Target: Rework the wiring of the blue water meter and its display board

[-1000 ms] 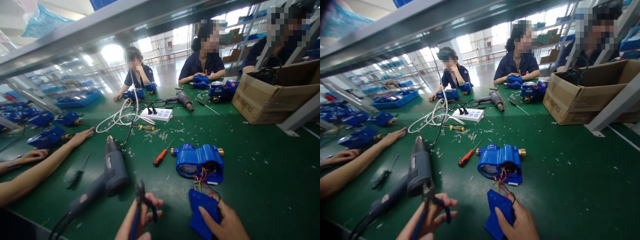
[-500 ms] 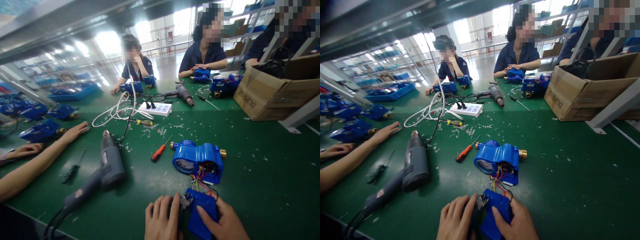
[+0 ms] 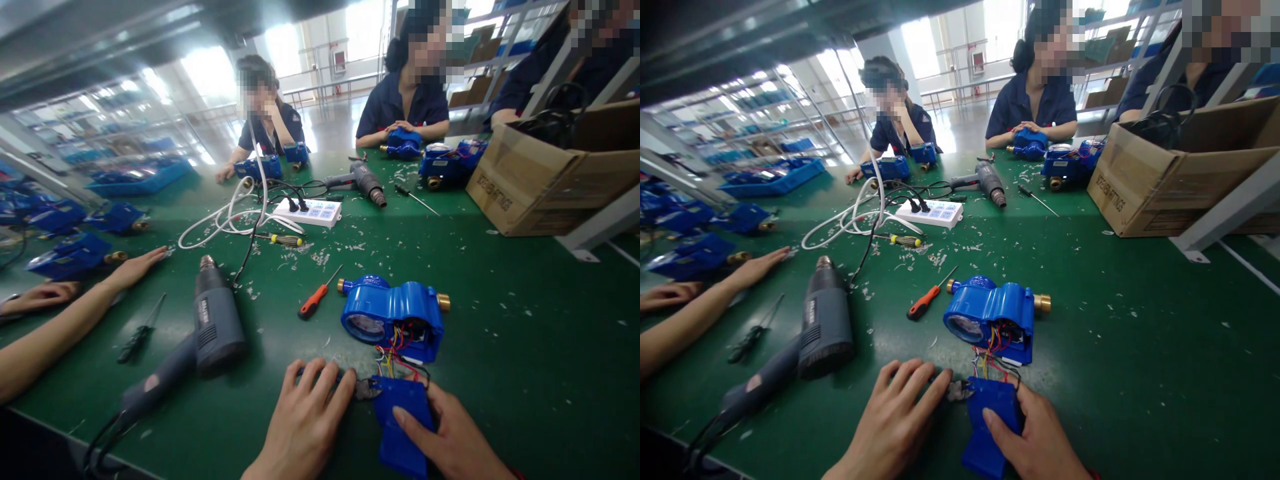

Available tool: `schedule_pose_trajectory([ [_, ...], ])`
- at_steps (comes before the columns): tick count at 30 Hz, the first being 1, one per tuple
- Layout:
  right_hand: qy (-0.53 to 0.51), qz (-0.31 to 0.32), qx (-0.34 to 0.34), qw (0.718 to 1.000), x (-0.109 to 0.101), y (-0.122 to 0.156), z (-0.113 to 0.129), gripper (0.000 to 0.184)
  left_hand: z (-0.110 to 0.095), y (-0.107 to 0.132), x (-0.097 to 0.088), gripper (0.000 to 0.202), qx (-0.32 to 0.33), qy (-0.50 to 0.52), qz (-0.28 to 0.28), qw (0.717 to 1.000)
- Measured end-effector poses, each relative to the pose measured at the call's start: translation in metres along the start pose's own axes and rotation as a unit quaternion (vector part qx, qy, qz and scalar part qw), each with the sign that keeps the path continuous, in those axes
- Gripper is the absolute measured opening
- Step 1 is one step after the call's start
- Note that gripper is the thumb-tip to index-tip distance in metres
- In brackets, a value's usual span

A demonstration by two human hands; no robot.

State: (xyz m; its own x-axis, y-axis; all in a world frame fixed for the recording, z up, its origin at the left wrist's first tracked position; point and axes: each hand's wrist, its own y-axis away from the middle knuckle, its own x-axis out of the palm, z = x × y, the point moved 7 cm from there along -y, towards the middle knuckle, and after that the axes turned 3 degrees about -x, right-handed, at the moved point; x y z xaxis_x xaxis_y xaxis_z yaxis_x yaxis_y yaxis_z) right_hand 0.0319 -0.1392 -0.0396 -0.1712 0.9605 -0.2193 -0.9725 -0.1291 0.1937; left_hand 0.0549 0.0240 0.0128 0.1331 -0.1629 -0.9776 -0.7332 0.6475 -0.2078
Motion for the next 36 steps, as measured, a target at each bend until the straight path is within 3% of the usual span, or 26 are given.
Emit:
schedule_pose_trajectory([
  [7,0.022,0.011,-0.007,1.0,-0.001,0.002,-0.001,0.03,0.002,0.001,0.014,0.032,0.009,0.022,0.037,0.999],
  [17,0.05,0.001,-0.006,0.999,-0.002,-0.001,0.007,0.029,0.003,0.0,0.02,0.032,0.0,0.044,0.084,0.995],
  [29,0.069,-0.009,-0.011,0.998,-0.004,-0.001,0.004,0.032,0.008,-0.01,0.016,0.033,0.007,0.081,0.151,0.985],
  [36,0.092,-0.027,-0.033,0.995,-0.004,0.001,0.005,0.031,0.009,-0.013,0.008,0.037,-0.023,0.126,0.214,0.969],
])
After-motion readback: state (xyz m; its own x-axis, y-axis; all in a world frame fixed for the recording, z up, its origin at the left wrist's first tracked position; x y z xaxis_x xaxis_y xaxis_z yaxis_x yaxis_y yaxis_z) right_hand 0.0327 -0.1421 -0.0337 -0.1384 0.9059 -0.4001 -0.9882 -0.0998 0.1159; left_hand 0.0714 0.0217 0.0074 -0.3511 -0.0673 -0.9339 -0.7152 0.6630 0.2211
